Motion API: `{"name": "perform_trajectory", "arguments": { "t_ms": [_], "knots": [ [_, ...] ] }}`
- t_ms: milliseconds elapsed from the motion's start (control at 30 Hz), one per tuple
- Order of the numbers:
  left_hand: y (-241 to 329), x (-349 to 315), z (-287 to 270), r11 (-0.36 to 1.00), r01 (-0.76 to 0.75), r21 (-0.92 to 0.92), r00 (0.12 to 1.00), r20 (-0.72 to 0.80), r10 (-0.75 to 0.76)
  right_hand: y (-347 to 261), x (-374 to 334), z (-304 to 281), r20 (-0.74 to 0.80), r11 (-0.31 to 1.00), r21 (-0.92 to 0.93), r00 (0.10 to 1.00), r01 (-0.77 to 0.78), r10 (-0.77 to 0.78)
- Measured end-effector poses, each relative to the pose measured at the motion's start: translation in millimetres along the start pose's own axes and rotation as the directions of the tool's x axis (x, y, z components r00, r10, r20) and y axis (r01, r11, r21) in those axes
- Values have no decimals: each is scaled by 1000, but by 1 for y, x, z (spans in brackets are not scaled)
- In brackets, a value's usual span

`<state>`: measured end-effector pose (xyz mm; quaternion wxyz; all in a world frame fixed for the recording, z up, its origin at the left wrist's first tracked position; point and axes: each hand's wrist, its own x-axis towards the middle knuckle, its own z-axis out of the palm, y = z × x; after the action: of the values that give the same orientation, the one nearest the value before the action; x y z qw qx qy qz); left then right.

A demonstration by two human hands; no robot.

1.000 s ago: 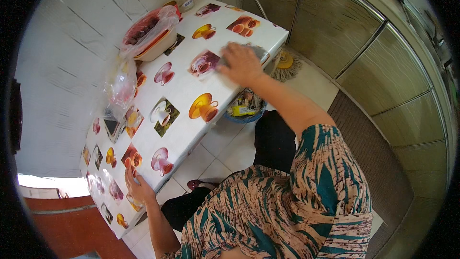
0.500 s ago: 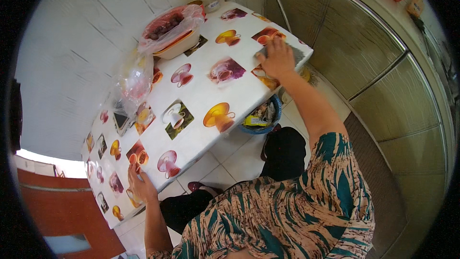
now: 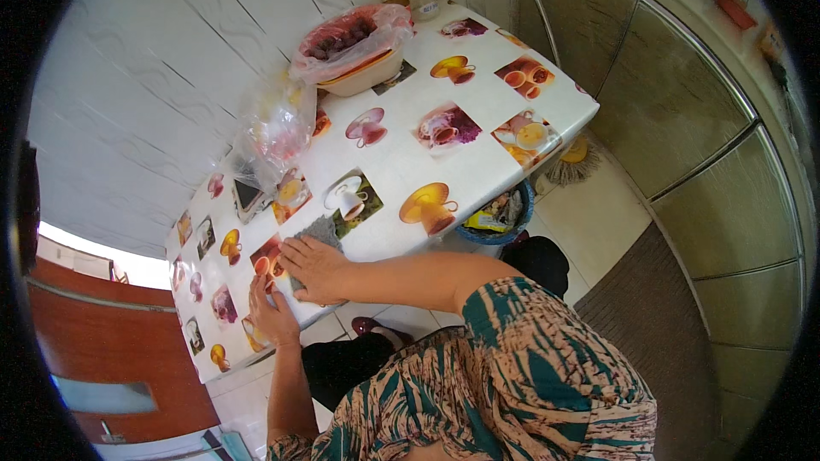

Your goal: The person wipes the surface of a patterned table using a small grey cloth, moving it in circular and back-and-forth motions around objects including a phone and a bag of grapes.

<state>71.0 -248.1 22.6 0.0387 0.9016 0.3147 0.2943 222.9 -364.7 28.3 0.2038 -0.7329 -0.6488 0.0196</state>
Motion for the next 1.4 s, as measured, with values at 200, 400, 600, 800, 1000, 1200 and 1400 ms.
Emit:
{"name": "perform_trajectory", "arguments": {
  "t_ms": [200, 400, 600, 800, 1000, 1200, 1400],
  "knots": [
    [5, -1, -5, 999, 40, 1, 999, 28, -40, 49, 32, -7, -13, 998, 30, 998, -61, 61],
    [10, 1, -9, 999, 50, -17, 998, 45, -49, 150, 28, -47, -138, 927, -73, 925, -367, 355],
    [9, 0, -10, 999, 41, -10, 998, 47, -41, 246, -55, -114, -305, 744, -108, 734, -659, 606],
    [9, 2, -11, 1000, 22, 0, 999, 43, -22, 289, -207, -166, -468, 382, -229, 445, -896, 763],
    [6, 1, -4, 999, 12, 42, 999, 52, -15, 261, -249, -166, -536, 313, -309, 436, -898, 722],
    [8, -1, -7, 997, 59, 52, 997, 49, -61, 182, -219, -129, -439, 647, -260, 684, -717, 582],
    [6, 0, -5, 997, 62, 44, 996, 56, -65, 100, -151, -101, -168, 849, -228, 878, -476, 448]
  ]
}}
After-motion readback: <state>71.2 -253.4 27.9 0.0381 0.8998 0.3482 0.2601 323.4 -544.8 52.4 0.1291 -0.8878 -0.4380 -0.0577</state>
